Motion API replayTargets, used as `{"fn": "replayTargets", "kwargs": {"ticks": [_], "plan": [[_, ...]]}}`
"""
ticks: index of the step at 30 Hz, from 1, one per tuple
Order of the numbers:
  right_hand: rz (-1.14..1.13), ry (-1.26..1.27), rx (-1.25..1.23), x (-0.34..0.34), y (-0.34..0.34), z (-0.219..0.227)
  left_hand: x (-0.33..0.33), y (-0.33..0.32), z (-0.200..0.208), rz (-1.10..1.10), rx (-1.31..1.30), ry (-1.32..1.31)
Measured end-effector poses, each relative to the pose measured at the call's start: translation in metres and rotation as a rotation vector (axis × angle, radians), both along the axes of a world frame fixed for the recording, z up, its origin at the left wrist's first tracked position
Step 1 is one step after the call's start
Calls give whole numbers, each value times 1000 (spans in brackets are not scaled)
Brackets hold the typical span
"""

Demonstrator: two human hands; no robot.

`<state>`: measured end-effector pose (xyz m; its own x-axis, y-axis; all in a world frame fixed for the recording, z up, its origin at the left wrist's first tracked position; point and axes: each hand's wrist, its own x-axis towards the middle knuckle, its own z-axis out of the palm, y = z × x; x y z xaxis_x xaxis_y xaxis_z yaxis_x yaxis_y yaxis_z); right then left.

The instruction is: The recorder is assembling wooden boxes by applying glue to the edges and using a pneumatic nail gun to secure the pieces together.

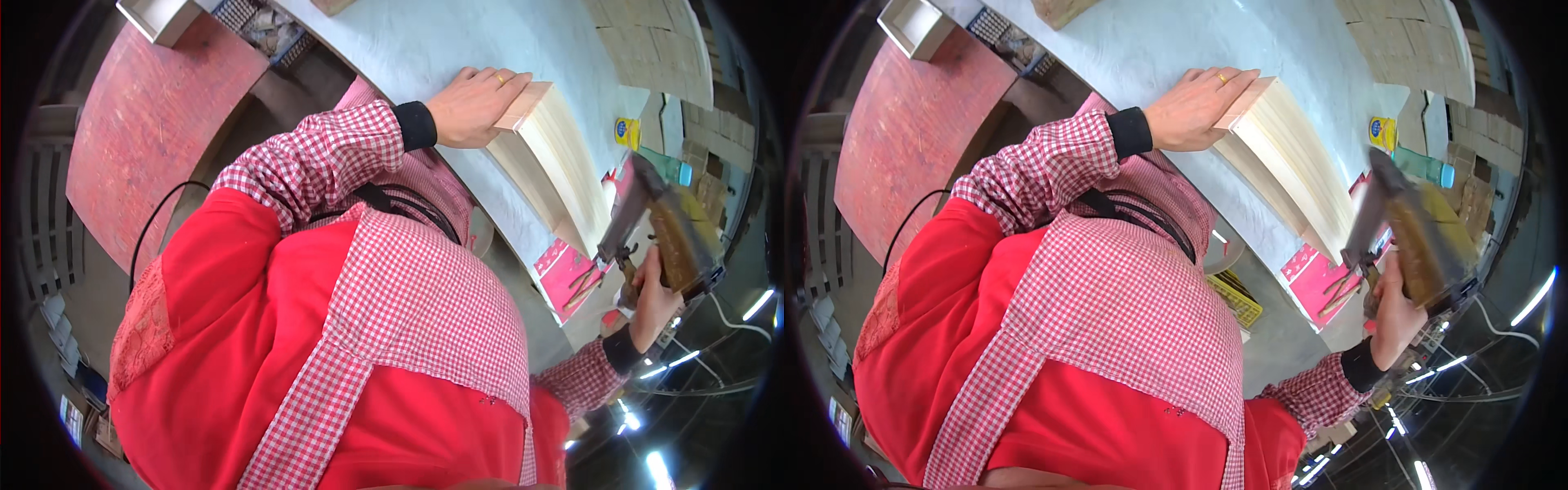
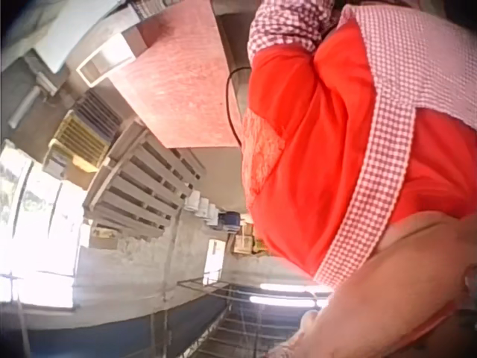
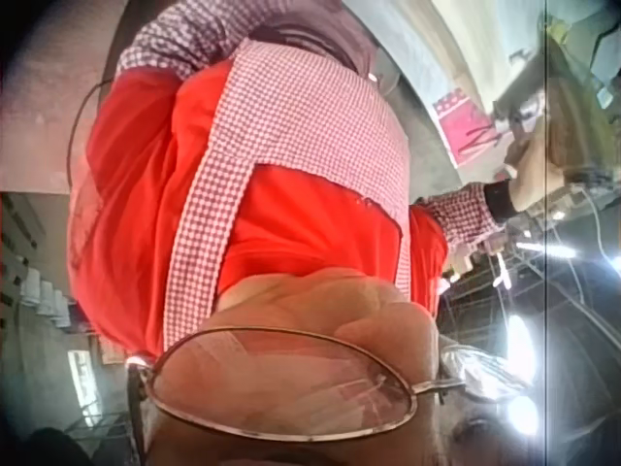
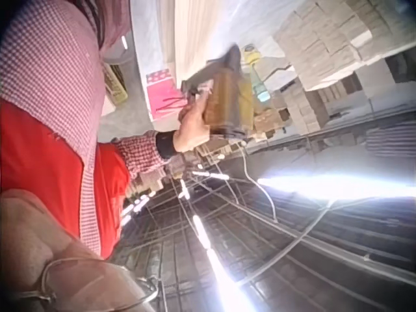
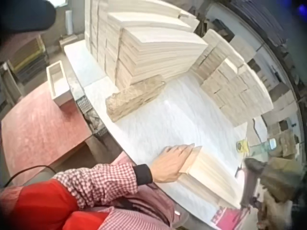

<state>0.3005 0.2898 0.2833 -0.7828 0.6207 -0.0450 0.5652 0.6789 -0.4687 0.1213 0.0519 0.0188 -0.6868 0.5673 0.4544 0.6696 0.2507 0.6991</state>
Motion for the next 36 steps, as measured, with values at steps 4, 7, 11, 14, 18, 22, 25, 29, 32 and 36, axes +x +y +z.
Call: {"fn": "replayTargets", "kwargs": {"ticks": [4,7,11,14,18,22,25,29,32,36], "plan": [[-138,156,78,51,52,-34,-24,-19,27,-96,-174,-291],[27,6,448,106,95,-95,-60,-41,69,-264,-594,-637],[-54,-74,564,156,137,-181,-77,-57,86,-200,-732,-568],[-151,-199,572,182,159,-231,-85,-53,64,-142,-796,-473],[-234,-322,610,175,144,-253,-83,-59,59,-115,-832,-379],[-233,-236,590,173,139,-261,-84,-62,61,-126,-822,-269],[-230,-181,495,179,149,-266,-91,-70,48,-173,-809,-226],[-276,-270,499,164,118,-250,-95,-72,50,-184,-813,-282],[-287,-111,644,160,94,-244,-85,-70,65,-145,-814,-371],[-248,159,644,151,63,-237,-77,-83,59,-42,-719,-489]]}}
